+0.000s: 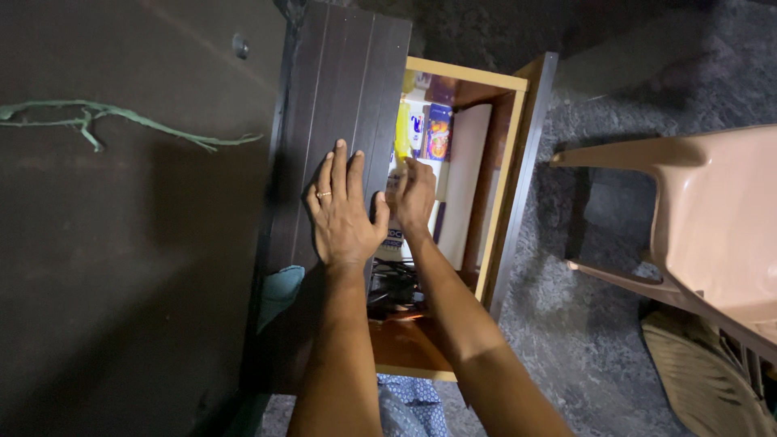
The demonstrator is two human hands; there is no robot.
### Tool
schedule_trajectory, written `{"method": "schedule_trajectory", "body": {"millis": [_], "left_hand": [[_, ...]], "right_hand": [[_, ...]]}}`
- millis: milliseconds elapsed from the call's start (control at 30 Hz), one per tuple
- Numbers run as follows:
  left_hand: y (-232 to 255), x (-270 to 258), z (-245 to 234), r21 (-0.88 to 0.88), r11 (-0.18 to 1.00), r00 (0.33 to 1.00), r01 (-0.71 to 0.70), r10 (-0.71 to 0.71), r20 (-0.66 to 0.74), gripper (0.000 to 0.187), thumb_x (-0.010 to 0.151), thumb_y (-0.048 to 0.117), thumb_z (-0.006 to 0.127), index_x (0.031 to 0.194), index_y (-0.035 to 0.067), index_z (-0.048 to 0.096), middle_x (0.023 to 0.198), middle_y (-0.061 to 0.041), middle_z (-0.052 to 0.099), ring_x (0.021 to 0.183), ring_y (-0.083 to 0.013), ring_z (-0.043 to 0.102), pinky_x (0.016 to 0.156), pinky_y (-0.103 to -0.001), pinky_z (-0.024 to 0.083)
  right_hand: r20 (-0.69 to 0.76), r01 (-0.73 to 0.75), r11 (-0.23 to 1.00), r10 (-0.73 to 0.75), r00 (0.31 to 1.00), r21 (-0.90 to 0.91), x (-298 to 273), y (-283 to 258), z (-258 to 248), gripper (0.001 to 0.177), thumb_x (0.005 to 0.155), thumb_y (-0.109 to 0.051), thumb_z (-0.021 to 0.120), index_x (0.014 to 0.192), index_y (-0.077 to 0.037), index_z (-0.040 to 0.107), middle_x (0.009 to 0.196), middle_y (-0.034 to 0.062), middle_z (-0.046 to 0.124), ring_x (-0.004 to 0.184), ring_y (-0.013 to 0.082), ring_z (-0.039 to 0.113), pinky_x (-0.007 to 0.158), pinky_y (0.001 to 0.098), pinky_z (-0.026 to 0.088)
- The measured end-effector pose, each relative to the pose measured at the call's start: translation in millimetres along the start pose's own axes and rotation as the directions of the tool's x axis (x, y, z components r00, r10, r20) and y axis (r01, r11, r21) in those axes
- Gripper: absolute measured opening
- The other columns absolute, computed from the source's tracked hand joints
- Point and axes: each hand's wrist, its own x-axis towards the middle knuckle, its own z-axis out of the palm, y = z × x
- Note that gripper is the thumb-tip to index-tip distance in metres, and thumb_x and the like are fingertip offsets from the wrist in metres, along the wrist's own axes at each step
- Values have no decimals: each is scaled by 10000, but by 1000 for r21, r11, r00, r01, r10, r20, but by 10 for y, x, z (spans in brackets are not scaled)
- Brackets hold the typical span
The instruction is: The person organizes items in a desk drawer, placing a power adapter and other small objects inside. They then wipe the top surface of the desk with a pink cloth and place a small box and a pencil into the drawer.
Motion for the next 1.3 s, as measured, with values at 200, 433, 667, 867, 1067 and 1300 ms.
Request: {"method": "schedule_trajectory", "body": {"millis": [200,433,667,867,1067,1300], "left_hand": [[3,-8,14,8,1000,1000,4,-4,11,692,901,405,564,1519,115,444,1688,-82,245,1522,-254,267,1176,-482,269],[2,4,19,-2,1000,1000,1,-1,1,697,899,398,572,1520,110,445,1685,-88,250,1523,-261,273,1172,-502,270],[7,-18,-24,-43,999,1000,-11,10,-16,696,905,396,595,1517,94,456,1683,-101,269,1520,-273,283,1176,-496,270],[11,-33,-36,-63,998,999,-11,9,-31,691,909,401,603,1514,99,459,1686,-96,275,1532,-268,284,1188,-493,267],[7,-30,-16,-56,998,1000,-1,-1,-28,691,895,389,603,1508,100,470,1679,-92,282,1520,-264,283,1175,-496,261],[-11,-32,-12,-53,999,1000,-2,1,-13,697,903,397,588,1521,104,455,1693,-86,261,1532,-260,269,1193,-487,261]], "right_hand": [[-8,43,999,-43,999,2,10,117,-19,377,1024,-133,537,1368,16,565,1344,276,567,1261,434,522,1116,487,404],[57,64,998,-64,996,11,60,67,-24,473,973,-98,545,1418,61,514,1354,286,553,1261,450,502,1111,495,384],[-2,-97,992,97,995,-79,-192,-108,-324,408,943,-31,578,1347,-57,632,1303,185,612,1213,374,565,1089,467,440],[79,68,970,-51,996,-234,-177,-111,-395,679,867,-53,638,1504,-38,405,1555,238,366,1406,441,379,1162,547,325],[260,180,930,-96,961,-321,328,221,-239,749,1025,-223,555,1637,-7,182,1708,239,172,1579,437,117,1276,512,162],[456,325,849,-114,883,-416,301,626,-103,745,1070,-329,460,1542,176,183,1647,359,115,1560,467,58,1288,447,81]]}}
